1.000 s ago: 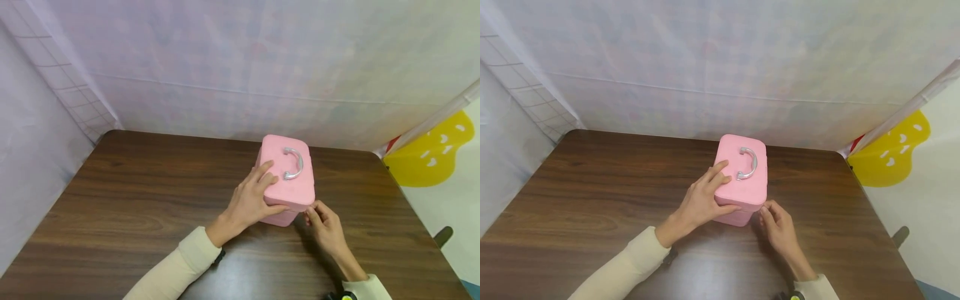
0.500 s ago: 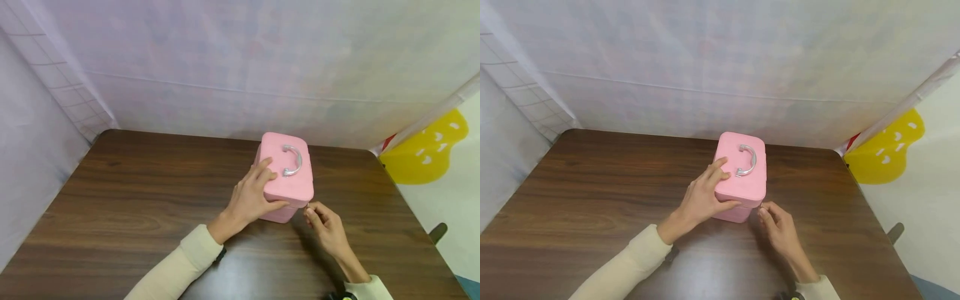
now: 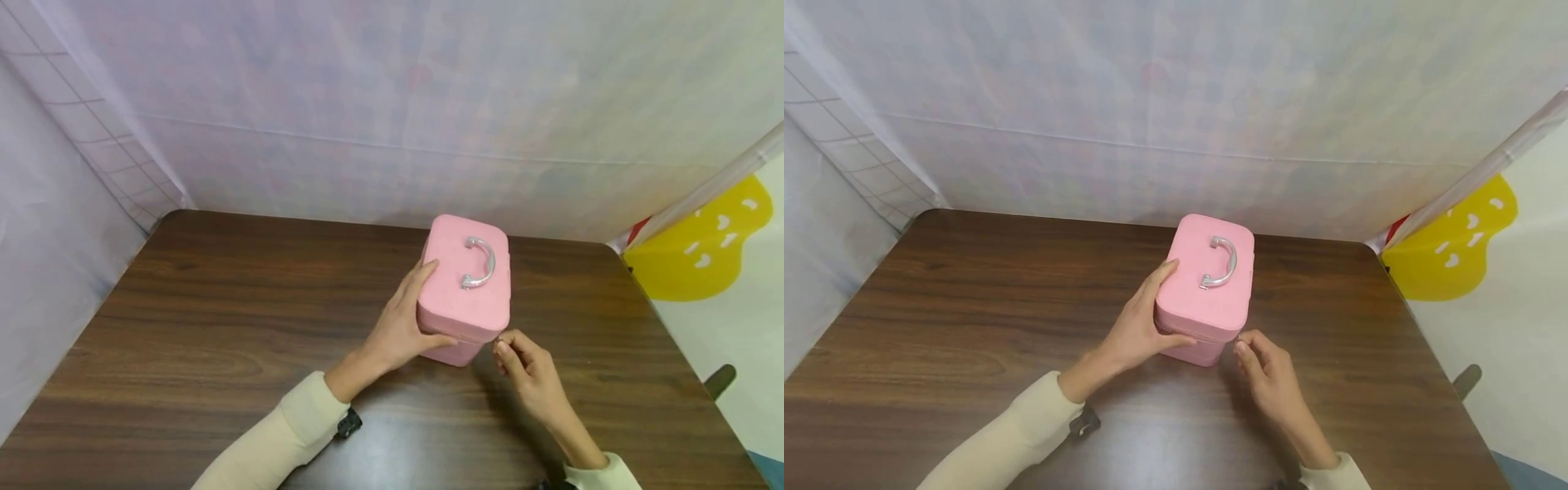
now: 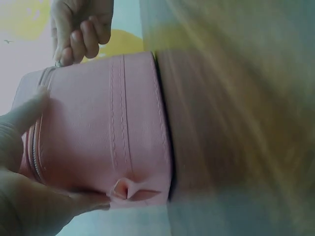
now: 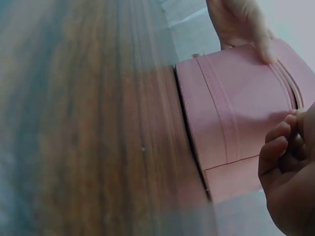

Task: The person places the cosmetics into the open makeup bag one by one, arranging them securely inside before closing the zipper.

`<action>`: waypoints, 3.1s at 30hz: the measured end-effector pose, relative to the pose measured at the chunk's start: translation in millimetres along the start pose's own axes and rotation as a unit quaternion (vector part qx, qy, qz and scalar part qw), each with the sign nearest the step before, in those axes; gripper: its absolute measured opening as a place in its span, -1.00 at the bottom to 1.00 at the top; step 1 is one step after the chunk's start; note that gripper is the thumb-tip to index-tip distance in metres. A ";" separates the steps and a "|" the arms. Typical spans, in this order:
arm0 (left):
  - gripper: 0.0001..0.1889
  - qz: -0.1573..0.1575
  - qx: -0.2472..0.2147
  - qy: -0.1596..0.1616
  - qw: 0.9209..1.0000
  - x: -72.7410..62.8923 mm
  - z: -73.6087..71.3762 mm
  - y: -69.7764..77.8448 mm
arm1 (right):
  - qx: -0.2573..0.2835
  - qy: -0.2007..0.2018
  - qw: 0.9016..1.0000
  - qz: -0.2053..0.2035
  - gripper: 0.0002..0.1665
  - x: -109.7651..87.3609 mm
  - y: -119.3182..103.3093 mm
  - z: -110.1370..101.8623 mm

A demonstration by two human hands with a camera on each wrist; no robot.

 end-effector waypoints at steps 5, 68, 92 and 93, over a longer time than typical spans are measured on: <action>0.34 -0.013 -0.036 0.024 0.999 -2.1 2.7 -2.0 | -0.045 -0.028 0.998 -0.040 -0.69 1.8 -0.7 6.5; -0.05 0.208 0.224 -0.130 0.943 33.5 -31.0 -21.8 | -0.100 -0.044 0.993 -0.052 -0.64 -3.3 1.8 -4.3; -0.10 0.263 0.368 -0.009 0.892 25.8 3.3 0.0 | -0.062 0.041 0.991 0.107 -0.82 10.2 10.9 -27.6; -0.11 0.255 0.366 -0.012 0.895 26.6 3.3 -0.1 | -0.062 0.040 0.991 0.108 -0.83 10.7 11.8 -28.0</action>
Point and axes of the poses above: each hand's wrist, its own x-axis towards the middle knuckle, its own z-axis out of the palm, y = z × x, the point moved 1 cm from there along x, towards the middle knuckle, and after that the axes turned 2 degrees about x, right-handed, at the moved point
